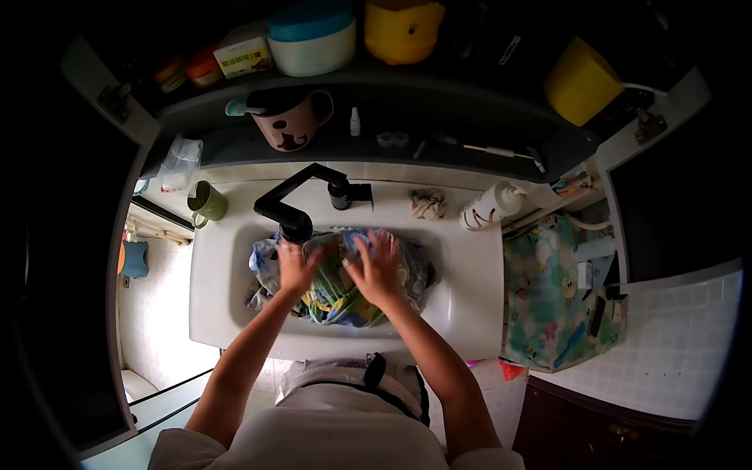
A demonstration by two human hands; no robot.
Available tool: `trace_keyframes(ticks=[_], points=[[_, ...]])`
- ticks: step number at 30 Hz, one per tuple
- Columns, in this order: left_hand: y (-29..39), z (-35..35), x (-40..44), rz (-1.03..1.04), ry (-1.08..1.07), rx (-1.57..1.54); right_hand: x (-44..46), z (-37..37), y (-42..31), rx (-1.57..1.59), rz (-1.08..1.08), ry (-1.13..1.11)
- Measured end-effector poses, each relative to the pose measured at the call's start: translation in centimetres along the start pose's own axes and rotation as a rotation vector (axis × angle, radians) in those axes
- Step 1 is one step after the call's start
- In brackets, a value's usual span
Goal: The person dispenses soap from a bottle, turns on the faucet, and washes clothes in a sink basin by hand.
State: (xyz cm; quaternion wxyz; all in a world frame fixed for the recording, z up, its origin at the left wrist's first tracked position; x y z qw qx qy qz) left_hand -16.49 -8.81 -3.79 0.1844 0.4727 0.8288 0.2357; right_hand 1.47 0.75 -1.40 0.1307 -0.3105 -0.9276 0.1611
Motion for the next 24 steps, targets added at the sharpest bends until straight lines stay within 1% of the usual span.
trace_keyframes(ticks=[2, 3, 5, 6, 9, 10, 12, 15, 18, 19, 22, 23, 24], points=[[0.3, 3.2, -0.3, 0.193, -0.191, 0.251, -0.5, 3.5, 0.1, -0.068, -0.023, -0.238], [-0.7, 4.6, -0.3, 0.199, -0.221, 0.242, -0.6, 5.3, 0.9, -0.123, -0.003, -0.335], [-2.2, 6.9, -0.1, 0.218, -0.281, 0.222, -0.5, 6.6, 0.8, -0.214, 0.004, -0.391], [-2.1, 6.7, -0.2, 0.221, -0.361, 0.240, -0.9, 7.0, 0.7, -0.281, 0.005, -0.432], [-2.4, 5.6, -0.6, 0.256, -0.595, 0.277, -2.0, 7.5, 1.1, -0.243, -0.059, -0.484], [-2.5, 5.2, -0.5, 0.233, -0.673, 0.255, -2.4, 7.7, 1.4, -0.231, -0.086, -0.498], [-2.8, 5.4, 0.2, 0.200, -0.737, 0.227, -1.9, 8.9, 2.0, -0.214, -0.092, -0.559], [-3.3, 7.1, 1.4, 0.109, -0.762, 0.213, -0.7, 11.1, 2.7, -0.217, -0.023, -0.727], [-2.1, 7.7, 2.3, -0.016, -0.770, 0.387, -0.6, 13.5, 4.1, -0.062, -0.044, -0.652], [-2.0, 7.9, 2.5, -0.030, -0.827, 0.379, -0.7, 13.8, 4.1, -0.006, -0.032, -0.619], [-2.1, 7.7, 2.1, -0.039, -0.772, 0.247, -0.7, 13.2, 3.4, -0.363, -0.022, -0.736], [-2.5, 7.7, 2.2, 0.029, -0.704, 0.255, -0.7, 12.4, 3.2, -0.245, -0.020, -0.687], [-3.2, 7.9, 1.7, 0.094, -0.641, 0.263, -1.0, 11.5, 2.8, -0.235, -0.057, -0.678]])
Point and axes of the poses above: each hand's wrist, its own x-axis towards the middle knuckle, its own z-axis out of the palm, y = z × x, the point moved 2 cm from there along x, towards the middle knuckle, and after that the axes turned 12 degrees about -y, right-handed, at the moved point
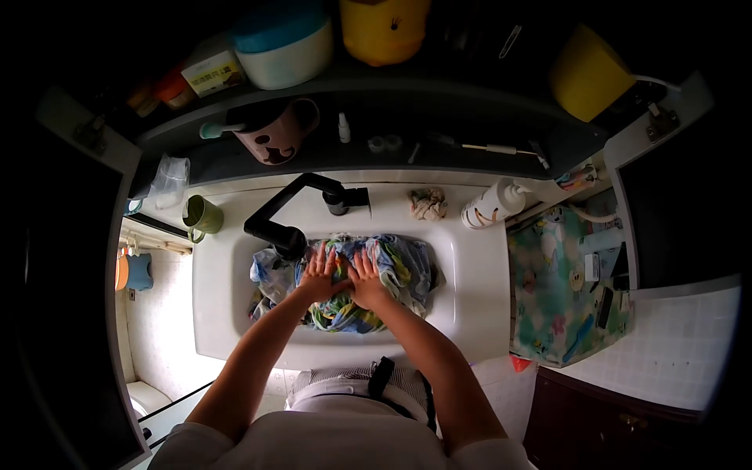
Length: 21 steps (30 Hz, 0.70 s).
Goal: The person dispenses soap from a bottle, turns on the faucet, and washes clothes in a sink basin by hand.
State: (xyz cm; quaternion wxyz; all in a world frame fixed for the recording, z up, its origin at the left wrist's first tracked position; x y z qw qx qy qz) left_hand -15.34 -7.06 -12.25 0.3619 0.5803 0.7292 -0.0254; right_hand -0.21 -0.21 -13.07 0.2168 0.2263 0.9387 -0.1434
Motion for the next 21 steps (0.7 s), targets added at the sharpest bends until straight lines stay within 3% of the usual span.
trace_keyframes(ticks=[4, 5, 6, 7, 10, 11, 15, 17, 20, 21], points=[[-0.5, 1.4, -4.0, 0.259, 0.278, 0.213, -4.0, -0.9, 0.1, -0.015, -0.119, 0.136], [-0.5, 1.4, -5.0, 0.306, 0.254, 0.234, -4.2, -0.7, 0.0, -0.020, -0.125, 0.142], [-0.7, 1.8, -4.9, 0.251, 0.194, 0.257, -4.1, -0.8, -0.3, -0.021, -0.134, 0.146], [-0.8, 2.4, -4.5, 0.196, 0.129, 0.278, -3.6, -0.7, -0.7, -0.187, -0.029, -0.023], [-1.2, 3.9, -2.8, 0.061, 0.019, 0.359, -2.2, -0.1, -1.2, -0.465, 0.072, -0.181], [-1.2, 4.6, -2.4, 0.024, -0.004, 0.389, -1.7, 0.8, -1.1, -0.583, 0.106, -0.138], [-1.7, 5.8, -1.8, 0.024, 0.057, 0.437, -1.4, 1.4, -1.0, -0.567, 0.085, -0.140], [-0.5, 3.7, -2.7, -0.024, -0.028, 0.425, -1.8, 0.5, -1.6, -0.523, 0.086, -0.096], [0.0, 1.0, -5.0, 0.153, 0.137, 0.249, -3.8, -2.6, -1.8, 0.180, -0.085, 0.048], [-0.6, 0.1, -5.9, 0.048, 0.253, 0.304, -5.1, -4.3, -1.6, 0.428, -0.187, 0.336]])
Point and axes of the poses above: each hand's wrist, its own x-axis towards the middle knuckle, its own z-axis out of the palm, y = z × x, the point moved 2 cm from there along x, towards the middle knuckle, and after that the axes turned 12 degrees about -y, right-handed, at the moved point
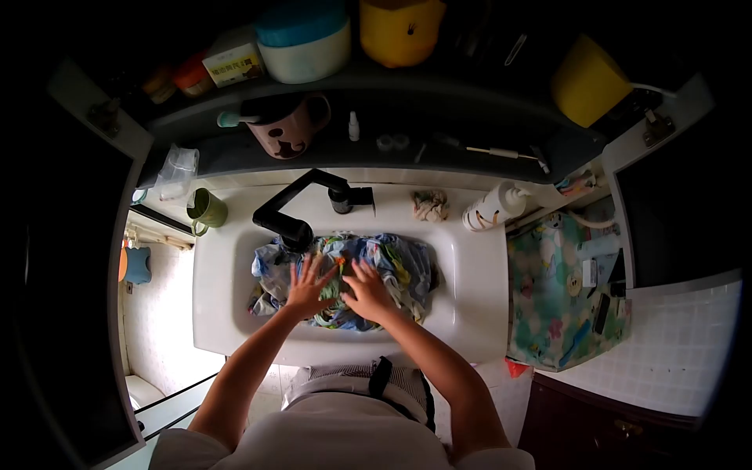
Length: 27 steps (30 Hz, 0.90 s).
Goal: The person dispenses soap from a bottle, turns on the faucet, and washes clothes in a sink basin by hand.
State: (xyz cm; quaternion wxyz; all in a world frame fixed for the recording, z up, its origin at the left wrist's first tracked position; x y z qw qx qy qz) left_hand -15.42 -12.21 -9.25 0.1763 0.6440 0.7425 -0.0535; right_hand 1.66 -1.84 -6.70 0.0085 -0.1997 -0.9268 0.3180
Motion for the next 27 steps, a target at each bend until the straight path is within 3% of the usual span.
trace_keyframes(ticks=[2, 5, 7, 9, 11, 12, 15, 16, 20, 23, 27], points=[[-2.1, -1.6, -2.1, -0.225, 0.189, 0.139, -1.1, -4.6, -0.6, 0.019, 0.037, 0.270], [-5.3, -5.1, -3.0, -0.608, 0.065, -0.135, -1.9, -9.4, 1.3, -0.167, 0.297, 0.464], [-7.4, -4.7, -2.6, -0.619, 0.040, -0.325, -1.3, -8.5, 4.9, -0.158, 0.637, 0.277], [-8.5, -3.9, -1.4, -0.662, -0.004, -0.498, -0.4, -6.8, 7.6, -0.076, 0.792, 0.045], [-9.2, -2.2, 0.1, -0.736, -0.086, -0.653, 0.6, -4.7, 10.0, 0.163, 0.829, 0.056], [-9.6, -0.2, 0.6, -0.743, 0.039, -0.598, 0.9, -3.8, 11.0, 0.283, 0.848, 0.061], [-11.1, 1.5, 1.8, -0.454, -0.091, -1.166, 1.3, -3.0, 12.4, 0.861, 0.686, -0.002], [-10.7, 1.9, 1.9, -0.545, -0.006, -1.297, 1.1, -2.9, 11.9, 0.963, 0.668, 0.078], [-8.6, 1.3, 1.1, -0.370, 0.025, -1.395, -0.4, -4.8, 7.3, 1.082, 0.577, 0.120], [-4.1, -3.3, -1.1, -0.270, 0.087, -1.421, -1.9, -5.9, 3.2, 1.090, 0.476, 0.093], [1.2, -2.3, -1.4, 0.065, -0.113, -1.553, -3.7, -6.6, -1.4, 1.056, 0.297, 0.032]])
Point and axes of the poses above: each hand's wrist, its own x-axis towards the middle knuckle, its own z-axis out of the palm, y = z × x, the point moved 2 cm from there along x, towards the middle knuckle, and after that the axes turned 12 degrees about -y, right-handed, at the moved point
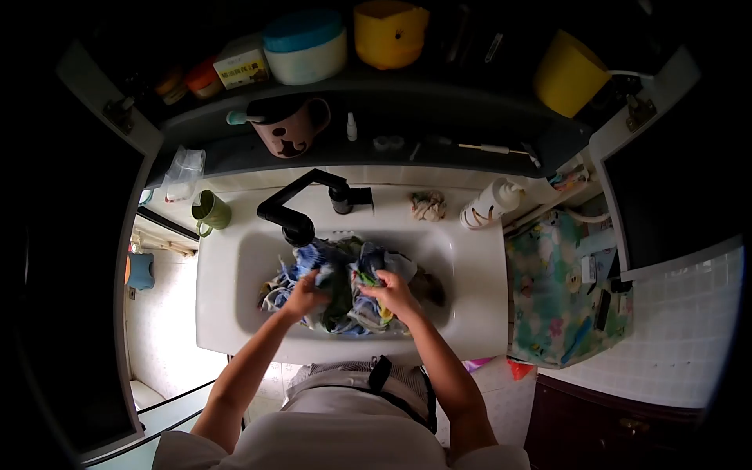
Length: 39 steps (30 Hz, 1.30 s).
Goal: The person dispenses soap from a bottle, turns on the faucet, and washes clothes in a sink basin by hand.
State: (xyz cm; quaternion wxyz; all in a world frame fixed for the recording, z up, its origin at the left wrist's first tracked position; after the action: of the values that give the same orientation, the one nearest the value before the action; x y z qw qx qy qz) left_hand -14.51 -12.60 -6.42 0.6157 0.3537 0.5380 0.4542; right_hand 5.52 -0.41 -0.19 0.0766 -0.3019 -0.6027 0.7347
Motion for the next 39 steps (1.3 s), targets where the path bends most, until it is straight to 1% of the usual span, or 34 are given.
trace_keyframes(ticks=[1, 2, 4, 6, 8, 10, 11, 12, 13, 14, 15, 16, 17, 18, 20, 21, 22, 24, 25, 28, 30, 31, 32, 35, 38, 39], points=[[2.8, 2.9, -1.0, -0.027, 0.010, -0.031, -0.5, 0.7, -0.4, -0.025, -0.012, -0.008], [4.6, 4.7, -1.1, -0.023, -0.073, 0.166, -1.1, 1.6, -1.4, 0.045, -0.048, -0.072], [3.8, 5.4, -0.1, 0.076, -0.204, 0.382, -1.5, 1.0, -0.8, -0.200, -0.037, -0.049], [1.4, 5.5, 1.9, -0.032, -0.235, 0.687, -1.9, 0.8, -0.9, -0.594, 0.017, 0.027], [0.1, 6.2, 2.8, -0.185, -0.255, 0.937, -2.2, 1.1, -0.5, -0.954, 0.072, 0.086], [-1.1, 6.8, 3.3, -0.309, -0.300, 1.178, -1.9, 1.0, 1.3, -1.288, 0.099, -0.042], [-3.0, 6.7, 3.7, -0.063, -0.201, 1.261, -2.0, 0.3, 1.3, -1.278, 0.147, -0.102], [-0.4, 6.6, 3.2, -0.151, -0.222, 1.216, -2.2, -0.2, -0.9, -1.170, 0.200, -0.052], [4.8, 6.5, 2.1, -0.239, -0.241, 1.171, -2.3, -0.7, -3.7, -1.060, 0.248, -0.003], [7.6, 6.3, 1.6, -0.327, -0.262, 1.126, -2.0, -1.4, -5.3, -0.947, 0.296, 0.046], [7.6, 5.3, 1.6, -0.145, -0.089, 1.105, -1.1, -2.1, -5.4, -1.035, 0.101, 0.105], [9.3, 4.7, 2.1, -0.327, -0.087, 1.102, -0.1, -2.9, -4.6, -1.115, -0.096, 0.165], [9.5, 4.0, 2.3, -0.109, 0.062, 1.195, 0.8, -3.4, -3.5, -1.189, -0.298, 0.224], [9.4, 3.3, 2.5, 0.114, 0.213, 1.276, 1.9, -3.4, -1.6, -1.237, -0.284, 0.173], [8.3, 2.4, 3.6, 0.003, 0.045, 1.368, 4.1, -2.0, 2.3, -1.332, -0.262, 0.064], [7.4, 2.0, 4.1, -0.056, -0.040, 1.409, 4.6, -1.3, 3.5, -1.358, -0.116, 0.017], [6.0, 1.4, 4.6, -0.038, -0.058, 1.405, 4.7, -0.7, 4.0, -1.353, -0.072, -0.023], [3.9, 1.1, 5.2, 0.009, -0.106, 1.394, 4.4, 0.0, 5.0, -1.371, -0.053, -0.016], [3.4, 1.3, 5.3, -0.020, -0.148, 1.428, 4.2, 0.0, 5.3, -1.385, -0.043, -0.016], [3.6, 2.3, 5.8, -0.235, -0.284, 1.611, 4.8, 0.4, 6.3, -1.412, -0.024, -0.027], [2.5, 2.0, 7.6, -0.317, -0.320, 1.668, 5.7, 0.1, 7.4, -1.414, 0.012, -0.029], [3.0, 2.4, 8.3, -0.379, -0.369, 1.778, 6.5, -0.1, 8.1, -1.435, 0.019, -0.021], [3.5, 2.9, 8.9, -0.440, -0.417, 1.884, 7.1, -0.4, 9.0, -1.443, 0.095, -0.049], [4.1, 3.9, 9.7, -0.603, -0.422, 1.975, 8.5, -0.2, 8.8, -1.462, 0.314, -0.121], [2.7, 3.9, 9.8, -0.576, -0.290, 1.991, 9.0, 0.0, 8.9, -1.443, 0.396, -0.143], [-0.7, 3.1, 10.7, -0.491, -0.111, 2.013, 9.1, 0.2, 8.4, -1.456, 0.462, -0.164]])
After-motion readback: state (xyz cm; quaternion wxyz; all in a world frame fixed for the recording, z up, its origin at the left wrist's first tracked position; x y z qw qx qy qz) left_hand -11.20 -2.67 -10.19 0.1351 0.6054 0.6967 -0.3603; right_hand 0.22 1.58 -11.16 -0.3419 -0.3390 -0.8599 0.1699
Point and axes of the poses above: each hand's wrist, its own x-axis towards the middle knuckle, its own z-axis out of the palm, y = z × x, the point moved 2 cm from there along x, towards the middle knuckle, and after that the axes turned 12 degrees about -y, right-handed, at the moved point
